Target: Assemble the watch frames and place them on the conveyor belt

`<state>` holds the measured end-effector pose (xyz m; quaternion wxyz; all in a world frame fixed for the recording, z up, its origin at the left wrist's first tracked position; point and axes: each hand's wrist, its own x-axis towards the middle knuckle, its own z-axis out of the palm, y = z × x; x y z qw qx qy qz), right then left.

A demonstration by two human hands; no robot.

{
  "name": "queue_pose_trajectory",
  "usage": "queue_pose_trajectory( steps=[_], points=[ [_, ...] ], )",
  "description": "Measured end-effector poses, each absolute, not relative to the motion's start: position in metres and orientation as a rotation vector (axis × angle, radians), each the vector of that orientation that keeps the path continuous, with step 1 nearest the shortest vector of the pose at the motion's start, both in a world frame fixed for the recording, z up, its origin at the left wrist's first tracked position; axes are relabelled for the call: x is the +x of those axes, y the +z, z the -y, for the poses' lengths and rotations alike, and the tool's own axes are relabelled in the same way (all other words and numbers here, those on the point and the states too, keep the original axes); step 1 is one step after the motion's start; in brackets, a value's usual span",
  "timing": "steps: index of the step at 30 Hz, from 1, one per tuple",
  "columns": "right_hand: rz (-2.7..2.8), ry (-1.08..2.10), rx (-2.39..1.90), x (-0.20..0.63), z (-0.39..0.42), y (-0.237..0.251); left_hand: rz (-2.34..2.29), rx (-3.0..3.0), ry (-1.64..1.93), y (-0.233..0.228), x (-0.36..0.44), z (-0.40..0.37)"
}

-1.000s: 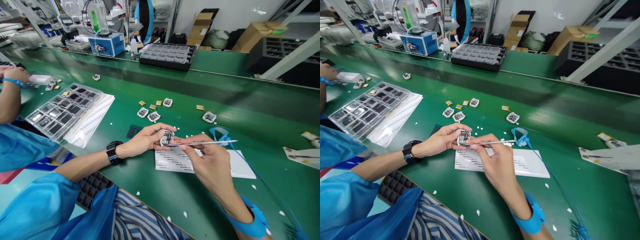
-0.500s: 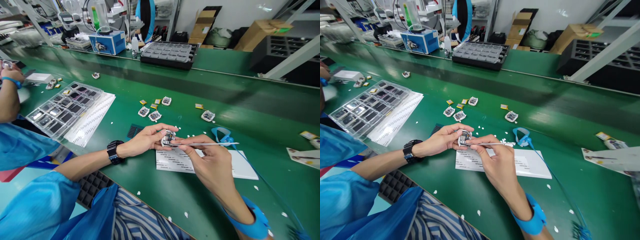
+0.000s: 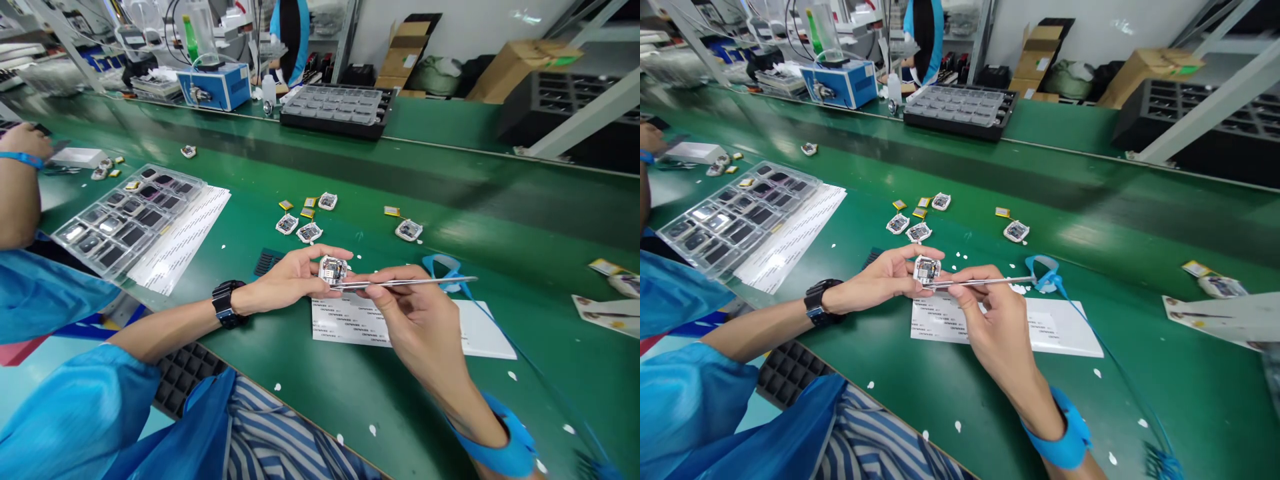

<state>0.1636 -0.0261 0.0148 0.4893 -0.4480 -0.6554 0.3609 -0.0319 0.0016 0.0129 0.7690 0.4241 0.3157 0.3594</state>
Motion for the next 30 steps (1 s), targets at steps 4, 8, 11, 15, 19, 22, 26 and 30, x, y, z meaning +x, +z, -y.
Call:
queue_pose_trajectory(
  steps=[4, 8, 11, 15, 19, 22, 26, 30],
  points=[
    [1.520, 0.975, -1.075, 0.1661, 0.0246, 0.0133, -0.670, 0.907, 0.788, 0.0115, -0.0321, -0.0021],
    [1.529, 1.023, -1.052, 0.1671, 0.0235, 0.0148, -0.658, 0.899, 0.793, 0.0102, -0.0326, -0.0020],
    [1.527, 1.032, -1.042, 0.1672, 0.0230, 0.0162, -0.654, 0.896, 0.792, 0.0104, -0.0328, -0.0020],
    [1.538, 0.998, -1.032, 0.1669, 0.0237, 0.0164, -0.657, 0.891, 0.789, 0.0110, -0.0327, -0.0016],
    [1.611, 0.912, -1.027, 0.1674, 0.0252, 0.0153, -0.668, 0.886, 0.793, 0.0106, -0.0323, -0.0012],
    [1.676, 0.837, -1.013, 0.1687, 0.0254, 0.0131, -0.675, 0.869, 0.805, 0.0097, -0.0315, -0.0011],
    [1.782, 0.721, -0.942, 0.1711, 0.0245, 0.0097, -0.689, 0.857, 0.810, 0.0104, -0.0307, -0.0008],
    [1.842, 0.672, -0.934, 0.1719, 0.0249, 0.0085, -0.717, 0.877, 0.820, 0.0120, -0.0298, -0.0009]
  ],
)
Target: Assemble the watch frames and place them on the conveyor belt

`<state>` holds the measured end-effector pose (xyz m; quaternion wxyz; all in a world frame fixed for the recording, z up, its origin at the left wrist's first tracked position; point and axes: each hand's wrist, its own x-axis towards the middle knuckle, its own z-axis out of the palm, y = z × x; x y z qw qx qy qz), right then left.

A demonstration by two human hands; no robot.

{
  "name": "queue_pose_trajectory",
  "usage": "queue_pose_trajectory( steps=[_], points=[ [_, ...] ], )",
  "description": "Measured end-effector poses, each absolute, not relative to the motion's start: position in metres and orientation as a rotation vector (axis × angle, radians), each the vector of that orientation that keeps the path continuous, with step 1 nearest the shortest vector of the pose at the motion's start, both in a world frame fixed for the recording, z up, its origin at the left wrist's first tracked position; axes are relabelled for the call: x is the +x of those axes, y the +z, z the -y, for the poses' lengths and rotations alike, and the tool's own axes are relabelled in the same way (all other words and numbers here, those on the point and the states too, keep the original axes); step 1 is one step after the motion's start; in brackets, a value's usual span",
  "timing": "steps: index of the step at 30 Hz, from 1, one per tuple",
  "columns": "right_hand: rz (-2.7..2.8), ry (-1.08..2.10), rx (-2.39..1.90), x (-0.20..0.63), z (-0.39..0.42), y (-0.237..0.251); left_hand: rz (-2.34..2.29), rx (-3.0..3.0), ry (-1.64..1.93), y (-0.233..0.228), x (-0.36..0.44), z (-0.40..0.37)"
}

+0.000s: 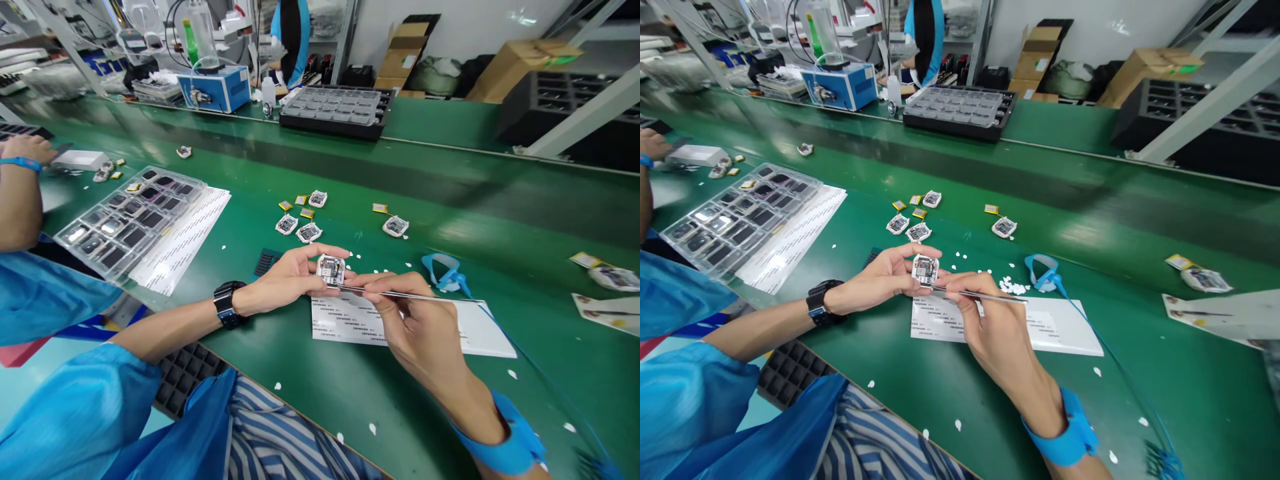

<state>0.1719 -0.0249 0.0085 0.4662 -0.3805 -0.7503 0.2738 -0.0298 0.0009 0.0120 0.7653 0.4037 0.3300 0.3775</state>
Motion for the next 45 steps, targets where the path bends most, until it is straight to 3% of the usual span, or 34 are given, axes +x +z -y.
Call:
queue_pose_trajectory(
  steps=[8, 14, 17, 19, 25, 35, 45],
  points=[
    [1.465, 1.038, -1.016, 0.163, 0.024, 0.010, -0.746, 0.946, 0.882, 0.007, -0.029, 0.000],
    [1.267, 1.063, -1.134, 0.174, 0.015, 0.008, -0.810, 1.080, 1.013, 0.010, -0.048, -0.042],
    [1.251, 1.044, -1.185, 0.183, 0.009, 0.004, -1.166, 1.306, 1.161, 0.012, -0.069, -0.096],
    [1.250, 1.047, -1.199, 0.187, 0.006, 0.001, -1.650, 1.537, 1.018, 0.012, -0.085, -0.131],
    [1.274, 0.995, -1.200, 0.189, 0.004, -0.002, -2.028, 1.754, 0.769, 0.009, -0.109, -0.185],
    [1.345, 0.966, -1.237, 0.195, 0.003, -0.004, -1.754, 2.119, 0.196, 0.018, -0.055, -0.213],
    [1.287, 0.949, -1.178, 0.196, 0.002, 0.000, -1.601, 2.109, 0.644, 0.052, -0.054, -0.136]
  ],
)
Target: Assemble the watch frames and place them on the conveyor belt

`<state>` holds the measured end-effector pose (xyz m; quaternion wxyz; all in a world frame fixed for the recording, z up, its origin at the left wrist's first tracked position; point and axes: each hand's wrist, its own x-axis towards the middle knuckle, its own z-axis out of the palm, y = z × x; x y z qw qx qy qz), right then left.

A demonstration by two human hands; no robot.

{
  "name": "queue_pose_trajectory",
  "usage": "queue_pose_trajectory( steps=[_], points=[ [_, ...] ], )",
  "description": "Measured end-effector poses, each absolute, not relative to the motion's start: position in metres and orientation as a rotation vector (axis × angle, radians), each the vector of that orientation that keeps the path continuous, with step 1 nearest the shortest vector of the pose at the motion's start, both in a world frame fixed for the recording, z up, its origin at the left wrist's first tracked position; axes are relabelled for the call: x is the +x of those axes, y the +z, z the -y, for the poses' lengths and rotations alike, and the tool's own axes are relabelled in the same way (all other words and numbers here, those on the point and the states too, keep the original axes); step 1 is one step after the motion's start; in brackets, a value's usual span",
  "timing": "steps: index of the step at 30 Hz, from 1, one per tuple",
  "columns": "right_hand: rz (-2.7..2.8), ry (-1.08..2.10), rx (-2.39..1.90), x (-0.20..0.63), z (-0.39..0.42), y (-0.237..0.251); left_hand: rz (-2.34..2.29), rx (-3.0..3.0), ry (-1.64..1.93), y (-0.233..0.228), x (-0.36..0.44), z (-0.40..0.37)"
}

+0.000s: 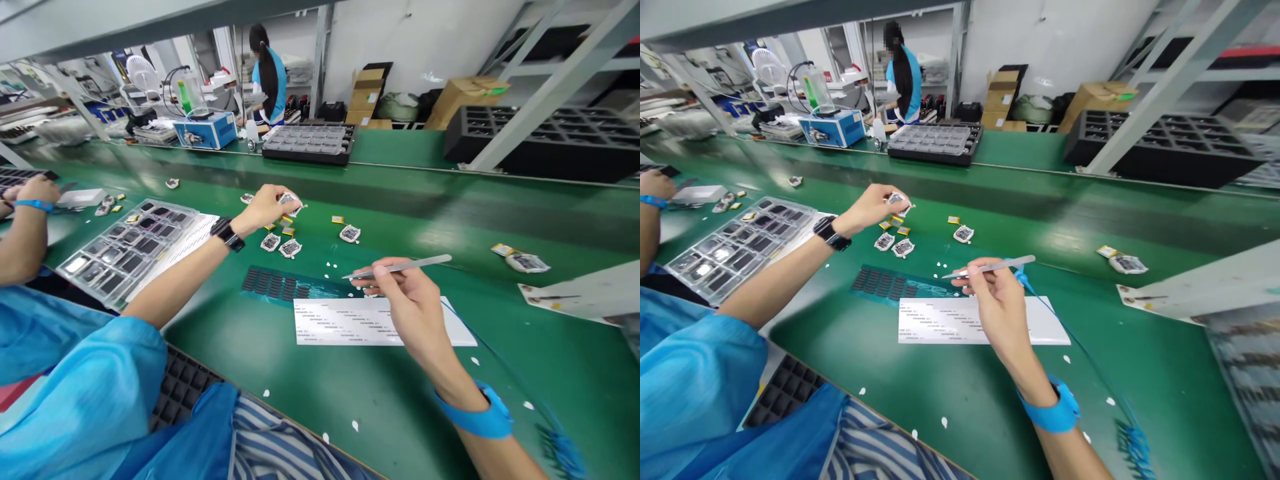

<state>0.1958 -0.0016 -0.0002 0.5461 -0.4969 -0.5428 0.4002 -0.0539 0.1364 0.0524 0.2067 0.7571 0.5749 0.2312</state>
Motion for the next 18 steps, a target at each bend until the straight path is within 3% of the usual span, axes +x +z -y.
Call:
queue_pose_trajectory(
  steps=[3, 8, 18],
  points=[
    [1.340, 0.886, -1.153, 0.194, 0.003, 0.001, -1.235, 1.730, 0.870, 0.056, -0.048, -0.089],
    [1.676, 0.503, -1.167, 0.181, 0.017, 0.009, -1.066, 1.351, 0.801, 0.046, -0.035, -0.027],
    [2.168, -0.127, -0.818, 0.178, 0.028, 0.003, -0.971, 1.314, 0.647, 0.028, -0.028, -0.009]
  ],
)
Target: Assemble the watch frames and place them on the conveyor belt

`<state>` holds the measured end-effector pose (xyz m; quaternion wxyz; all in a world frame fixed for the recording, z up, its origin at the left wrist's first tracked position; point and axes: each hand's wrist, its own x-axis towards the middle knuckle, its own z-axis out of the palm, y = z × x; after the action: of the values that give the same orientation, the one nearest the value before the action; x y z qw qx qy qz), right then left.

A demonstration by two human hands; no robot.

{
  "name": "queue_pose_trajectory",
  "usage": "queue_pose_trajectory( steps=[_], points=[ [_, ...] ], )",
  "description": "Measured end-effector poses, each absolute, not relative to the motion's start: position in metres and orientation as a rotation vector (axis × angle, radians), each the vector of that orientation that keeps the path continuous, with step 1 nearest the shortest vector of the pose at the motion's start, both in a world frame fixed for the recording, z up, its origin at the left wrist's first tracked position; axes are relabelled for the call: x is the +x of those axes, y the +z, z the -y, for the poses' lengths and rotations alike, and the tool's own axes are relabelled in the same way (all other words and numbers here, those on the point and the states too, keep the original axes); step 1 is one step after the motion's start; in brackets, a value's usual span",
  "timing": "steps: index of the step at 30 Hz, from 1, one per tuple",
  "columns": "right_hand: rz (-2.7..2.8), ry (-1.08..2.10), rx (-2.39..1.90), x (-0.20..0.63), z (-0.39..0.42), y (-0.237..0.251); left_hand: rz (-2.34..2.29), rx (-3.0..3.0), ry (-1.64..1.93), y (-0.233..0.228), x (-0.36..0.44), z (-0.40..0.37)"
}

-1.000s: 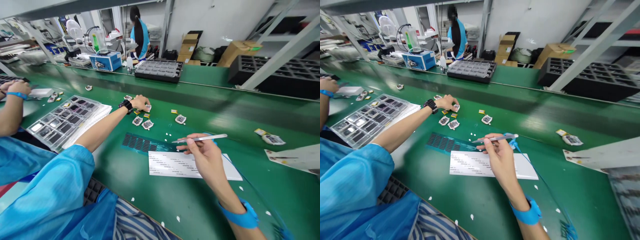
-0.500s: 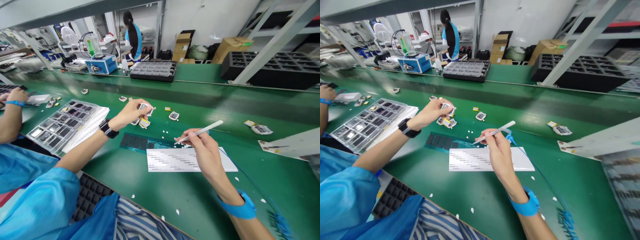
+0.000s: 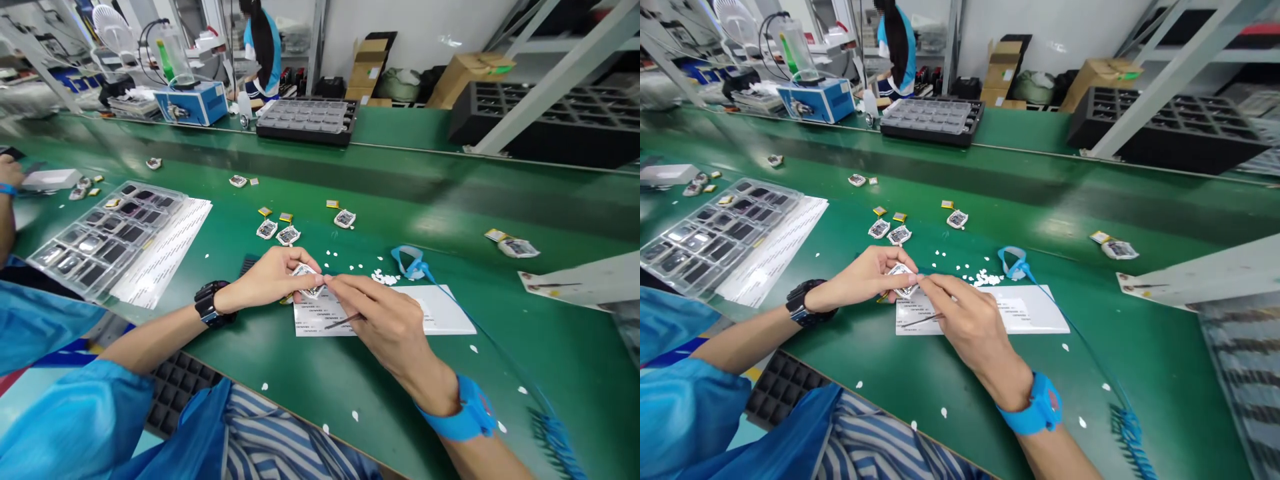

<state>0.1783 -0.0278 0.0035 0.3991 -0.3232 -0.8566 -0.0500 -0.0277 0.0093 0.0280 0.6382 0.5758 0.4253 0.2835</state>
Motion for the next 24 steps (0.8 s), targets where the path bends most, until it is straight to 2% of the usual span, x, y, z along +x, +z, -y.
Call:
queue_pose_trajectory(
  steps=[4, 12, 24],
  points=[
    [2.277, -0.271, -0.794, 0.183, 0.028, 0.004, -0.955, 1.312, 0.644, 0.027, -0.029, -0.009],
    [2.244, -0.243, -0.792, 0.182, 0.027, 0.003, -0.927, 1.321, 0.625, 0.028, -0.029, -0.007],
    [2.127, 0.056, -0.861, 0.172, 0.027, 0.003, -1.167, 1.869, 0.709, 0.020, -0.030, 0.004]
  ],
)
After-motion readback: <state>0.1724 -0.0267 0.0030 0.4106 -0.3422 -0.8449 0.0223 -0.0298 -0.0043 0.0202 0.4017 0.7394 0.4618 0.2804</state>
